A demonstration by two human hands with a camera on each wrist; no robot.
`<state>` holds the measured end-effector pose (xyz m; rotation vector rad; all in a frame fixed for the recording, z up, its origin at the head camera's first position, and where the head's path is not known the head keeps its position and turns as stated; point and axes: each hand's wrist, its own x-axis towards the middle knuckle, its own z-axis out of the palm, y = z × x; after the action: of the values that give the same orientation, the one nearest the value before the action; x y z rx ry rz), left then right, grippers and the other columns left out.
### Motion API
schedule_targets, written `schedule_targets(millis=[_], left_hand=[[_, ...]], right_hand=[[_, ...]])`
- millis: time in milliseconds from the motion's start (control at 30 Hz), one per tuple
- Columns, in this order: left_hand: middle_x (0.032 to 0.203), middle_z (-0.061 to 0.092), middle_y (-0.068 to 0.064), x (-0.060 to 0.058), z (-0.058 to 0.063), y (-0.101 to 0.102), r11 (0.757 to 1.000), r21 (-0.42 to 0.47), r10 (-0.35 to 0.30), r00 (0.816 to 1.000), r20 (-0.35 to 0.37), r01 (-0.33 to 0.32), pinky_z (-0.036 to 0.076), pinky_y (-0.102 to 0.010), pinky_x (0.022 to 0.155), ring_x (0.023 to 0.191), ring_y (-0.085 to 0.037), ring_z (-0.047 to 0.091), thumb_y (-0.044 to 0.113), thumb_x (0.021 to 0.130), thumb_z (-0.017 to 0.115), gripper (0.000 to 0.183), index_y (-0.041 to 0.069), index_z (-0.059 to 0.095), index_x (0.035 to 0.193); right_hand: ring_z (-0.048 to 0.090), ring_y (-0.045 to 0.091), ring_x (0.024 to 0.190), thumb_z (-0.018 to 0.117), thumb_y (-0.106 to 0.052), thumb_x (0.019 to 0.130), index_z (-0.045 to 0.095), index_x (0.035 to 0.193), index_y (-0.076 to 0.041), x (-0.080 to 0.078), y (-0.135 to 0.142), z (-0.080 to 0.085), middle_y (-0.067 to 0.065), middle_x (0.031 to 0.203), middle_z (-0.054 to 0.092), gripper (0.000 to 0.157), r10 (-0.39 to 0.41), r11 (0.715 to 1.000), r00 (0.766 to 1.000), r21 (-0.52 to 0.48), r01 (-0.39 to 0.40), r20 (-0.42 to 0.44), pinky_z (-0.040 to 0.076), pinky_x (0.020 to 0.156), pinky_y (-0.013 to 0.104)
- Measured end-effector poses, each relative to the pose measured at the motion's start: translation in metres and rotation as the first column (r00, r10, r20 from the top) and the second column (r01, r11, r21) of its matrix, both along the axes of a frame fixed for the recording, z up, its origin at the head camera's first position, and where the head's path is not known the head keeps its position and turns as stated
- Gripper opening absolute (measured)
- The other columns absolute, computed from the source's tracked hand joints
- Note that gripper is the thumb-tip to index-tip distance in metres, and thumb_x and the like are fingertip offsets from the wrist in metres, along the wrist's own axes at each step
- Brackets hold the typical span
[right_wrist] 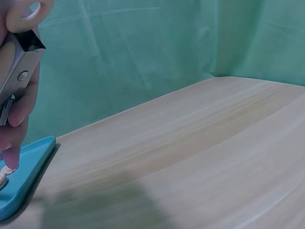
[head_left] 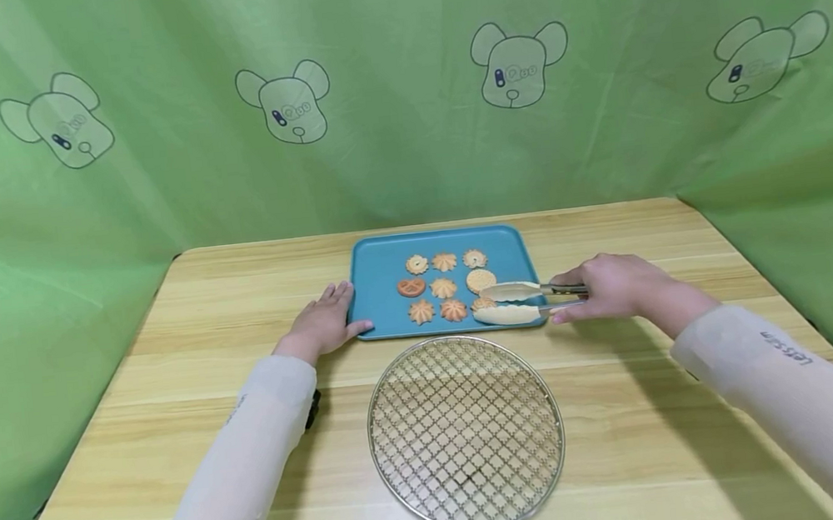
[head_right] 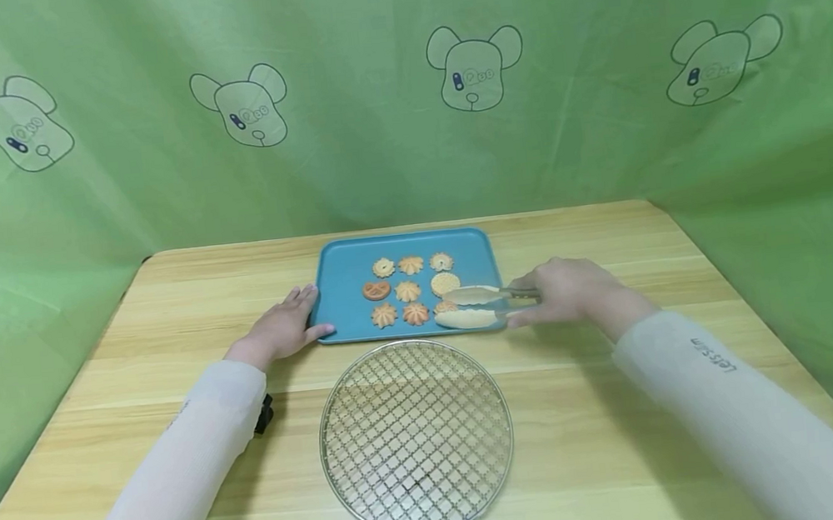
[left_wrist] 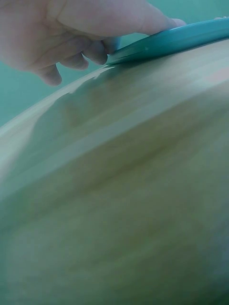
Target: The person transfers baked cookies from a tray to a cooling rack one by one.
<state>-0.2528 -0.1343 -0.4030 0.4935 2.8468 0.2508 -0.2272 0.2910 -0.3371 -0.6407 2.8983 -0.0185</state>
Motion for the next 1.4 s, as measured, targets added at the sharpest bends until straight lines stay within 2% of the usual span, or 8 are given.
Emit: schedule_targets(millis=[567, 800, 867, 933, 1067, 1133, 1300, 1400], left_hand=[[0.157, 0.010, -0.014, -0.001, -0.003, 0.000, 1.000, 0.001, 0.001, 1.000, 0.001, -0.001, 0.014, -0.049, 0.114, 0.143, -0.032, 0.007, 0.055, 0.096, 0.044, 0.084, 0.002, 0.011, 0.152], [0.157, 0.010, -0.014, -0.001, -0.002, 0.000, 1.000, 0.002, -0.002, 1.000, -0.005, 0.002, 0.014, -0.050, 0.114, 0.143, -0.032, 0.007, 0.054, 0.096, 0.044, 0.083, 0.001, 0.011, 0.152], [0.157, 0.011, -0.014, -0.001, -0.002, 0.000, 1.000, 0.003, -0.003, 1.000, -0.007, 0.003, 0.014, -0.050, 0.114, 0.143, -0.032, 0.007, 0.054, 0.096, 0.045, 0.084, 0.001, 0.012, 0.152], [0.157, 0.010, -0.014, -0.001, -0.002, 0.000, 1.000, 0.004, -0.002, 1.000, -0.006, 0.002, 0.014, -0.050, 0.114, 0.143, -0.032, 0.007, 0.054, 0.096, 0.045, 0.084, 0.001, 0.011, 0.152], [0.157, 0.011, -0.015, 0.000, -0.001, 0.000, 1.000, 0.009, -0.002, 1.000, -0.008, 0.002, 0.014, -0.050, 0.114, 0.143, -0.032, 0.008, 0.053, 0.096, 0.045, 0.084, 0.001, 0.012, 0.152], [0.157, 0.011, -0.014, 0.000, -0.001, 0.001, 1.000, 0.008, -0.001, 1.000, -0.007, 0.001, 0.014, -0.050, 0.114, 0.143, -0.032, 0.007, 0.054, 0.096, 0.045, 0.084, 0.001, 0.012, 0.152], [0.157, 0.012, -0.015, 0.001, 0.000, 0.001, 1.000, 0.008, -0.004, 1.000, -0.009, 0.004, 0.015, -0.050, 0.114, 0.143, -0.032, 0.008, 0.053, 0.096, 0.045, 0.083, 0.000, 0.012, 0.151], [0.157, 0.012, -0.015, 0.001, 0.001, 0.002, 1.000, 0.006, -0.004, 1.000, -0.009, 0.004, 0.015, -0.050, 0.114, 0.143, -0.032, 0.008, 0.053, 0.096, 0.045, 0.084, 0.000, 0.012, 0.151]], right_hand=[[0.032, 0.013, 0.051, 0.062, -0.069, 0.076, 0.059, 0.132, -0.011, 0.008, 0.003, -0.002, -0.001, 0.055, 0.034, 0.080, -0.001, 0.999, 1.000, -0.048, 0.000, -0.008, 0.029, 0.044, 0.028], [0.034, 0.013, 0.052, 0.061, -0.070, 0.077, 0.059, 0.132, -0.011, 0.009, 0.005, -0.003, -0.001, 0.056, 0.035, 0.080, 0.000, 0.998, 1.000, -0.058, -0.001, -0.014, 0.031, 0.046, 0.029], [0.038, 0.013, 0.054, 0.061, -0.069, 0.078, 0.059, 0.132, -0.011, 0.009, 0.007, -0.004, -0.001, 0.056, 0.038, 0.079, 0.000, 0.998, 1.000, -0.060, -0.001, -0.022, 0.033, 0.047, 0.030], [0.043, 0.014, 0.058, 0.062, -0.068, 0.078, 0.060, 0.131, -0.011, 0.009, 0.008, -0.003, -0.001, 0.062, 0.049, 0.078, 0.005, 0.998, 0.999, -0.066, -0.007, -0.036, 0.039, 0.049, 0.032], [0.051, 0.015, 0.065, 0.065, -0.064, 0.079, 0.061, 0.130, -0.010, 0.010, 0.009, -0.002, 0.009, 0.086, 0.067, 0.075, 0.016, 0.996, 0.998, -0.090, -0.022, -0.064, 0.047, 0.055, 0.039], [0.051, 0.015, 0.065, 0.066, -0.062, 0.079, 0.061, 0.129, -0.010, 0.011, 0.010, -0.002, 0.011, 0.094, 0.069, 0.073, 0.019, 0.994, 0.997, -0.108, -0.027, -0.074, 0.048, 0.055, 0.039], [0.048, 0.012, 0.060, 0.066, -0.063, 0.078, 0.061, 0.130, -0.012, 0.014, 0.011, -0.004, 0.006, 0.088, 0.068, 0.072, 0.023, 0.989, 0.996, -0.143, -0.035, -0.089, 0.044, 0.051, 0.033], [0.049, 0.012, 0.061, 0.065, -0.065, 0.078, 0.061, 0.130, -0.013, 0.018, 0.009, -0.005, 0.007, 0.094, 0.069, 0.074, 0.033, 0.985, 0.994, -0.163, -0.050, -0.105, 0.046, 0.054, 0.034]])
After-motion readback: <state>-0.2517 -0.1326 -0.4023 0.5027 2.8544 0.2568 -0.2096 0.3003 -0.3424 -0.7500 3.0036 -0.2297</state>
